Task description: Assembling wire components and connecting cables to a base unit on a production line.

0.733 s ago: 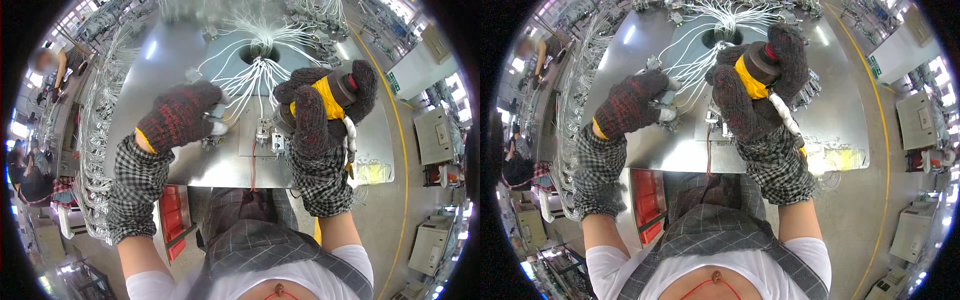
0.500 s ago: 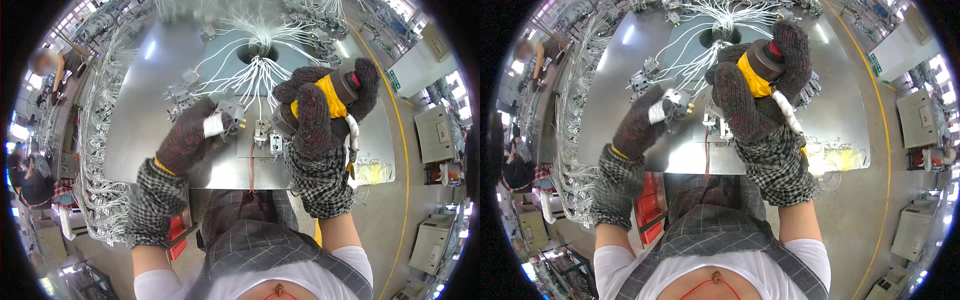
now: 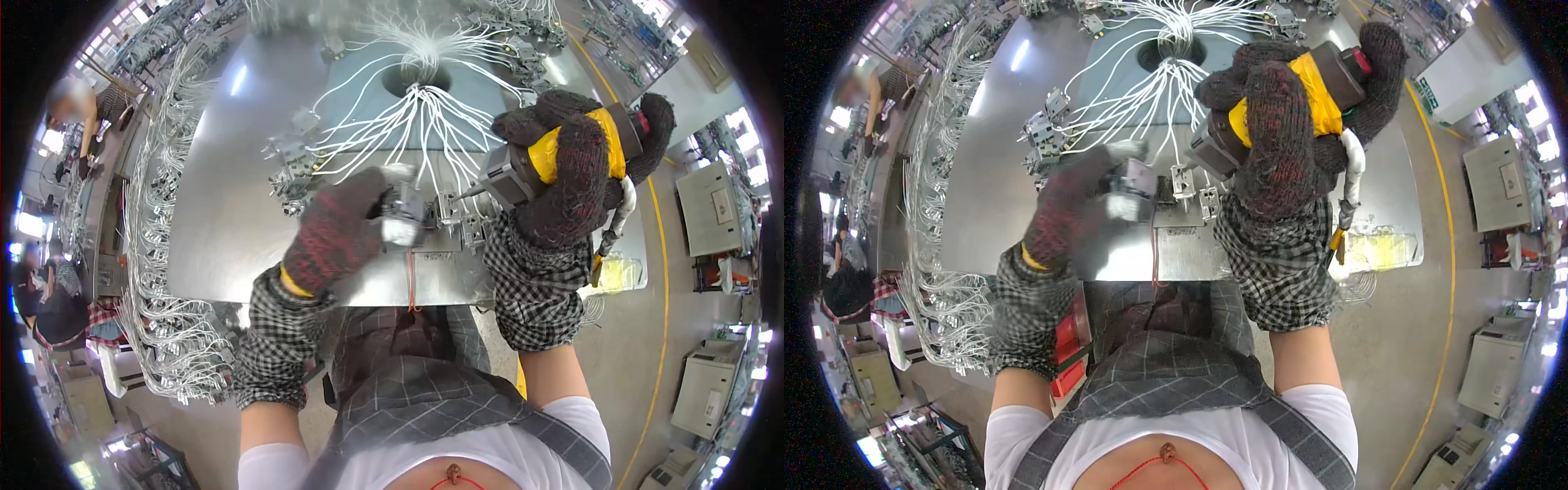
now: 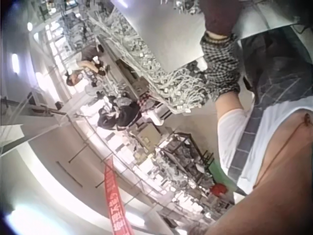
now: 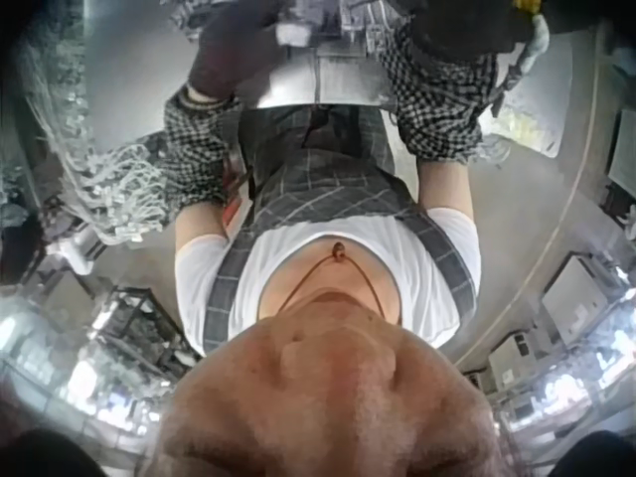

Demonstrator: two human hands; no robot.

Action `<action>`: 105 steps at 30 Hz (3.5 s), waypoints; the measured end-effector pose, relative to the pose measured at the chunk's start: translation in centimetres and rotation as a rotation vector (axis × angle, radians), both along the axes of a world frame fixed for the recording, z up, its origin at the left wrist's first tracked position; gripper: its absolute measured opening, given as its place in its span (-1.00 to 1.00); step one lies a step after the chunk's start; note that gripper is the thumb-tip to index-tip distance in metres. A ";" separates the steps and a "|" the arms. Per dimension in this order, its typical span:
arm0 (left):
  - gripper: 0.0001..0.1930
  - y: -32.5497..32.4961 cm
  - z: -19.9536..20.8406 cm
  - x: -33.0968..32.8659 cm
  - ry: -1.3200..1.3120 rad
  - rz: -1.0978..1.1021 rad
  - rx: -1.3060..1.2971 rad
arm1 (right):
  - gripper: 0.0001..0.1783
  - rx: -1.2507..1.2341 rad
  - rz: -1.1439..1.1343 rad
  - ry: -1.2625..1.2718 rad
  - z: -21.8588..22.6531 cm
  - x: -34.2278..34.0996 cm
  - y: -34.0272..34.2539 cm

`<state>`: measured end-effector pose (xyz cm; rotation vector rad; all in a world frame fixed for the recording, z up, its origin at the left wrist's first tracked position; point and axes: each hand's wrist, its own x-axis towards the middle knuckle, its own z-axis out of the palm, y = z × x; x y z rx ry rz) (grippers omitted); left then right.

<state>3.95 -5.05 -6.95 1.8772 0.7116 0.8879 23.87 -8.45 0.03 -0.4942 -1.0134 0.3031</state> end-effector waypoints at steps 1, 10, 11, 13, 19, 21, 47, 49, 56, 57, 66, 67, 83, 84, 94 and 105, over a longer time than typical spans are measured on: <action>-0.33 -0.1 0.2 0.1 0.138 0.018 0.083 | -0.29 -0.025 -0.040 -0.033 0.0 -0.2 -0.1; -0.30 1.2 0.2 1.0 0.336 -0.052 0.277 | -0.24 -0.074 -0.010 0.099 -0.1 -0.2 -0.2; -0.32 1.2 0.7 1.1 0.507 -0.066 0.404 | -0.24 -0.073 -0.006 0.099 -0.1 -0.3 -0.3; -0.35 -0.1 2.8 1.5 0.522 -0.060 0.332 | -0.18 -0.163 0.037 0.032 -1.0 -0.8 -0.3; -0.40 0.1 3.1 2.0 0.464 0.001 0.190 | -0.15 -0.208 -0.038 0.047 -0.9 -1.2 -1.2; -0.41 -0.1 3.7 2.5 0.588 -0.007 0.293 | -0.16 -0.321 0.030 0.138 -1.5 -0.9 -1.4; -0.45 7.2 3.4 -6.6 0.249 0.402 -0.051 | -0.17 -0.224 -0.029 -0.349 -2.1 -0.8 -1.3; -0.44 6.8 3.6 -7.5 0.372 0.398 -0.026 | -0.19 -0.123 0.045 -0.248 -2.6 -1.4 -0.8; -0.55 5.7 6.8 -5.6 0.295 0.299 0.054 | -0.22 -0.119 0.035 -0.215 -2.3 -1.8 -0.5; -0.55 5.3 6.5 -4.3 0.287 0.280 0.051 | -0.22 -0.116 0.021 -0.225 -2.1 -1.1 -0.6; -0.54 0.3 2.0 1.2 -0.821 0.068 -0.909 | -0.19 -0.109 0.003 -0.220 -2.5 -1.4 -0.2; -0.54 -0.2 2.8 2.1 -0.916 0.185 -0.958 | -0.19 -0.110 0.035 -0.136 -2.5 -1.4 -0.1; -0.35 0.2 -0.2 1.0 0.183 0.039 0.039 | -0.12 0.132 0.119 0.035 -0.7 2.0 0.7; -0.36 0.3 1.0 1.0 0.319 0.010 0.086 | -0.19 0.038 0.090 0.117 0.0 0.6 0.3; -0.43 -0.1 2.0 2.6 0.578 -0.017 0.352 | -0.19 -0.387 -0.105 -0.123 -6.1 0.2 0.2; -0.30 2.4 -0.1 -3.2 0.846 0.055 1.029 | -0.17 -0.199 0.174 -0.077 -1.3 -1.7 -0.8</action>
